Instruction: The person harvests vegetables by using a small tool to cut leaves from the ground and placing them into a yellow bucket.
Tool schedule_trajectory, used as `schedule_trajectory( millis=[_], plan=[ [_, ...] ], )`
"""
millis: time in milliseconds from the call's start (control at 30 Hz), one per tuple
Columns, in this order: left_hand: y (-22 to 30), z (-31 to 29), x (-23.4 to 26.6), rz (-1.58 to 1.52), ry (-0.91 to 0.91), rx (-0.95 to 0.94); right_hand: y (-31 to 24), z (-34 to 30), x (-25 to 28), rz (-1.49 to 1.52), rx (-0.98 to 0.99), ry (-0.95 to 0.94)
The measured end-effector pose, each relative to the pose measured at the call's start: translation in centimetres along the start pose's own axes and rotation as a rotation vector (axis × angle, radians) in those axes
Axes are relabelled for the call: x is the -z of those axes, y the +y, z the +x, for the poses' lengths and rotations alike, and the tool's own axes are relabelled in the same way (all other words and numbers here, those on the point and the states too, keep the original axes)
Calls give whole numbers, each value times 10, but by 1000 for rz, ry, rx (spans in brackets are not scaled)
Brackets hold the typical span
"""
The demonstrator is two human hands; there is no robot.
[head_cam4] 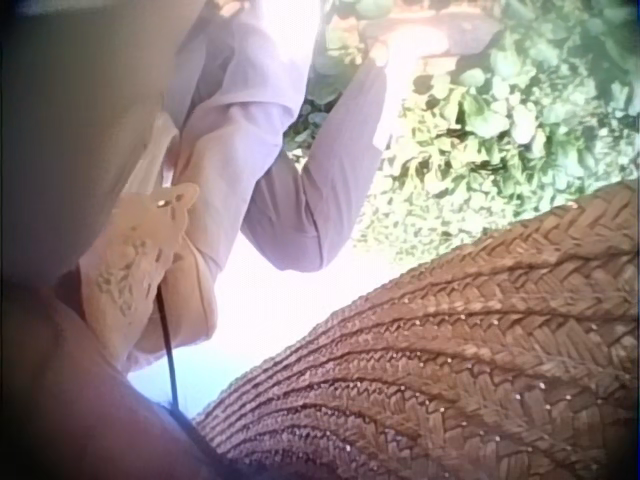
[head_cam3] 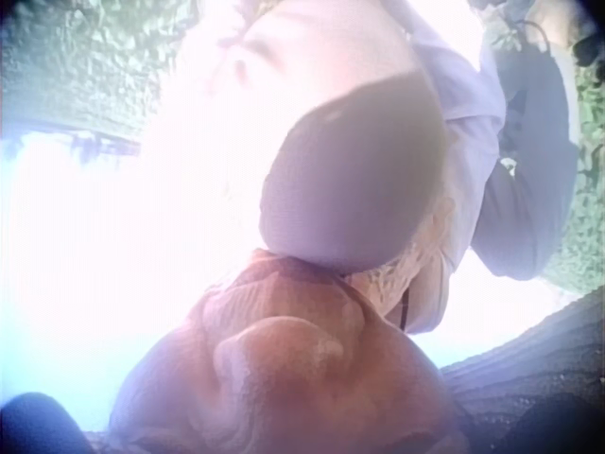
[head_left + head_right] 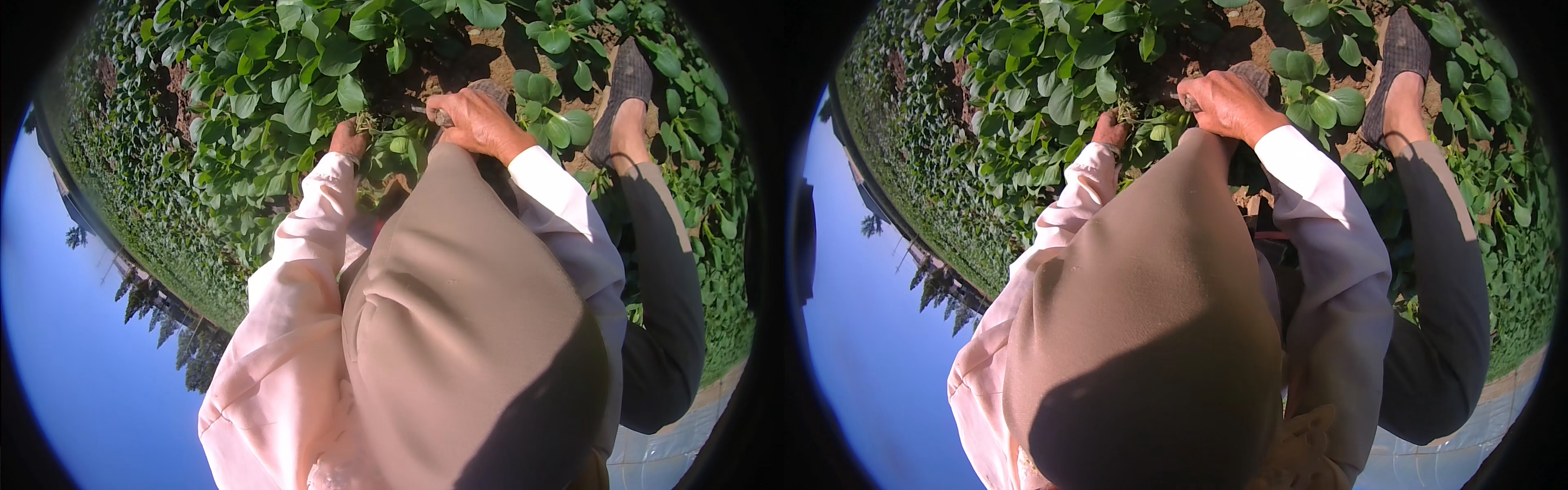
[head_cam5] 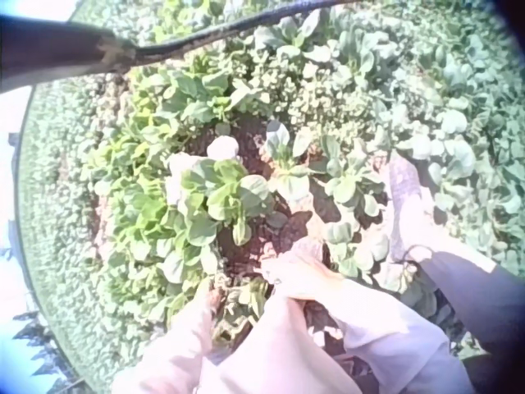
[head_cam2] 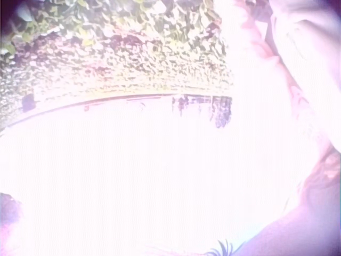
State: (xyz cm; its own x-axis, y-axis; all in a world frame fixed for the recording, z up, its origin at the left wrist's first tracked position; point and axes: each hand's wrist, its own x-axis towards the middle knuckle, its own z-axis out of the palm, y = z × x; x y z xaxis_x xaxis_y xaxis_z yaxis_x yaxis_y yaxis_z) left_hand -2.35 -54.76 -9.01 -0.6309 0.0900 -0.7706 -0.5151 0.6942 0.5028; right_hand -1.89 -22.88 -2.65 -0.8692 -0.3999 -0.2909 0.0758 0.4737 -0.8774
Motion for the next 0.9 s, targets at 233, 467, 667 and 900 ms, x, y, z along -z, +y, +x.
schedule_trajectory(
  millis=[233,467,667,900],
  plan=[
    [-26,-5,9,-153,175,293,-12,6,7,-144,103,-107],
    [-13,-9,-2,-458,121,84,-4,33,-53,-184,177,-187],
    [67,-45,9,159,-280,-118,8,23,-27,49,24,-107],
    [74,-3,20,494,211,-431,6,20,24,97,-100,22]
  ],
)
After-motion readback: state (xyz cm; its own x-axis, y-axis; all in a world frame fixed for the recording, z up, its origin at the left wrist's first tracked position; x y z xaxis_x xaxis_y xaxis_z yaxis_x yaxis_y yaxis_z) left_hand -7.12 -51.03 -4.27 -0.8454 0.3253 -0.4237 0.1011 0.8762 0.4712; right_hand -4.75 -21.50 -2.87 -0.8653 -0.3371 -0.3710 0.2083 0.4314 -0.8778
